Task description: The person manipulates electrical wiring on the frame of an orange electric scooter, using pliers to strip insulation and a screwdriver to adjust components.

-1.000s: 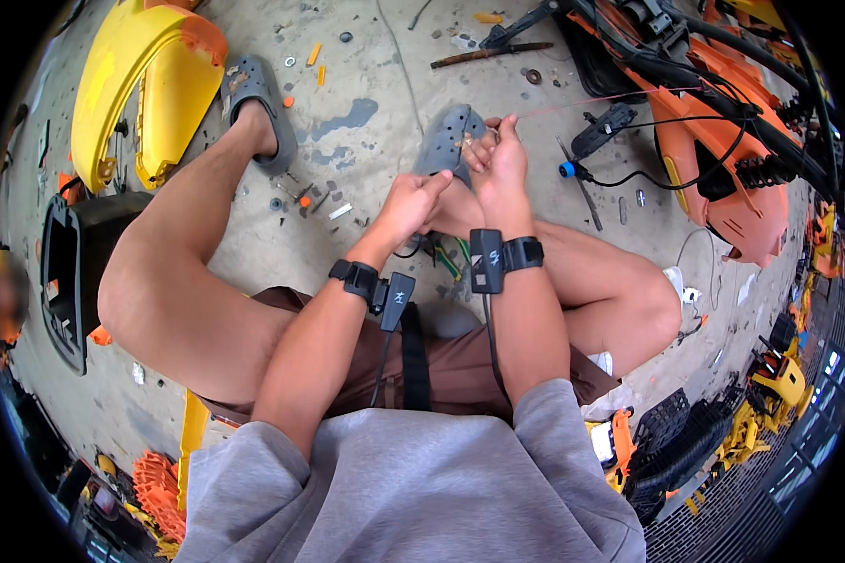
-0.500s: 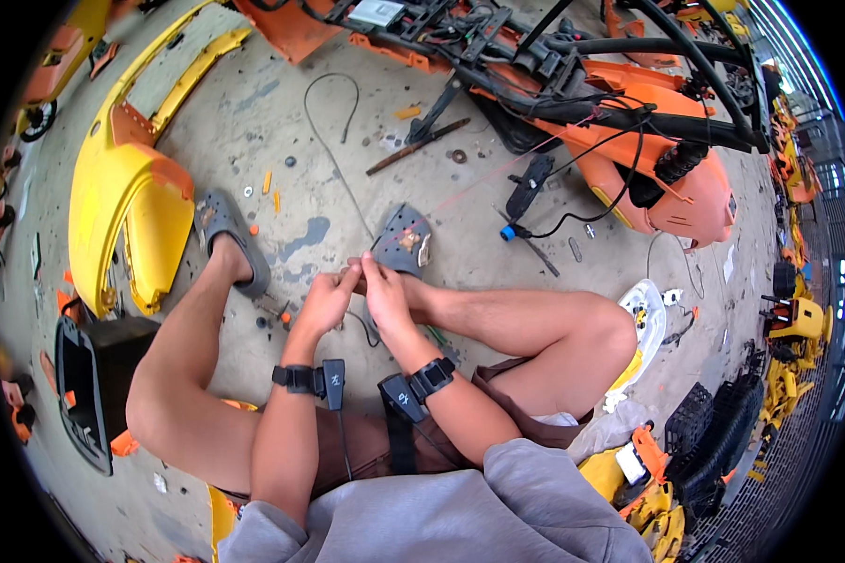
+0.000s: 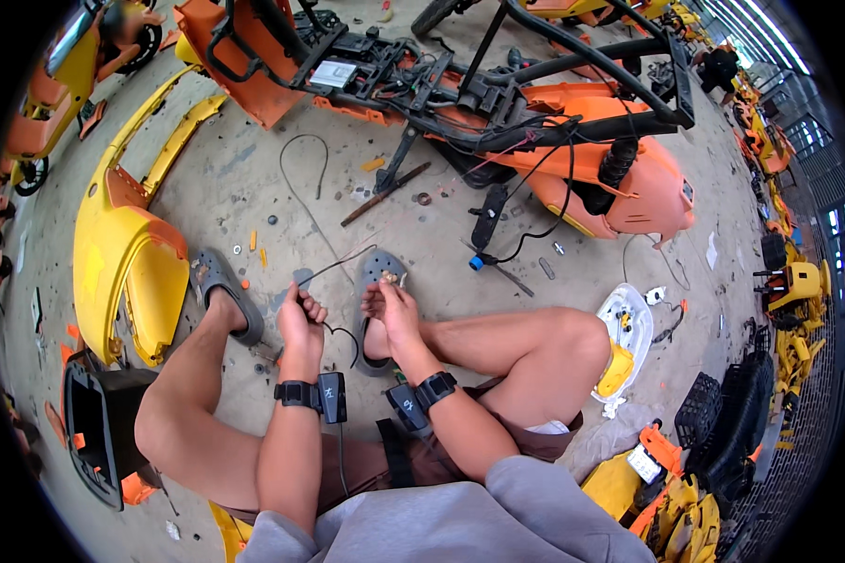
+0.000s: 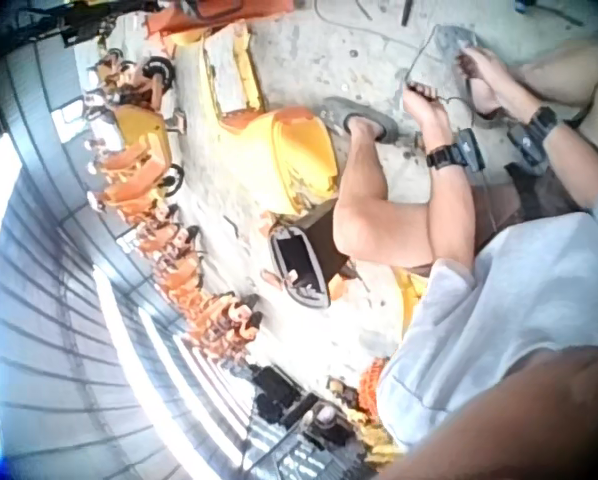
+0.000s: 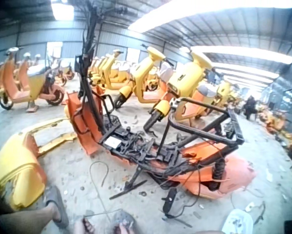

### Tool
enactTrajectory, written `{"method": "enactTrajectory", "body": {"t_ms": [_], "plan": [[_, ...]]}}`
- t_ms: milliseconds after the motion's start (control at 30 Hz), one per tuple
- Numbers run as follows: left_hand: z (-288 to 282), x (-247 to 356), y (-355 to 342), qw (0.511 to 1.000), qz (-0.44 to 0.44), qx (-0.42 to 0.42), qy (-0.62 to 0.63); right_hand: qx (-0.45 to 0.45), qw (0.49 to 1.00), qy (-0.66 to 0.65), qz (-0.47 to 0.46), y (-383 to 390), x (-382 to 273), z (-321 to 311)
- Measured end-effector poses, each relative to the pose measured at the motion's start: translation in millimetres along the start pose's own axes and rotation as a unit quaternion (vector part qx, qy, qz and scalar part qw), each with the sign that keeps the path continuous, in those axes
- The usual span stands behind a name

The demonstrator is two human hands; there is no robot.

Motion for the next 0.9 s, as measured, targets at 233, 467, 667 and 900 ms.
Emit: {"method": "enactTrajectory", "body": {"t_ms": [233, 467, 667, 900], "plan": [[0, 21, -17, 0.988, 0.106, 0.015, 0.111, -0.014, 0.887, 0.31, -0.342, 34, -109, 98], [40, 85, 13, 0.933, 0.122, -0.213, 0.264, -0.031, 0.662, 0.548, -0.51, 78, -135, 169], [52, 89, 44, 0.949, 0.117, -0.19, 0.221, 0.088, 0.861, 0.262, -0.427, 57, -105, 104], [109, 111, 88, 0.906, 0.096, -0.35, 0.219, 0.017, 0.915, 0.156, -0.372, 54, -103, 113]]}}
Point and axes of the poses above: each hand's wrist, its own y-axis away from the middle knuckle, its own z-axis out of the palm, x = y × z, the point moved 9 cm from there along -y, towards the middle knuckle, and after that the axes turned 9 degrees about -x, right-handed, at the moved point
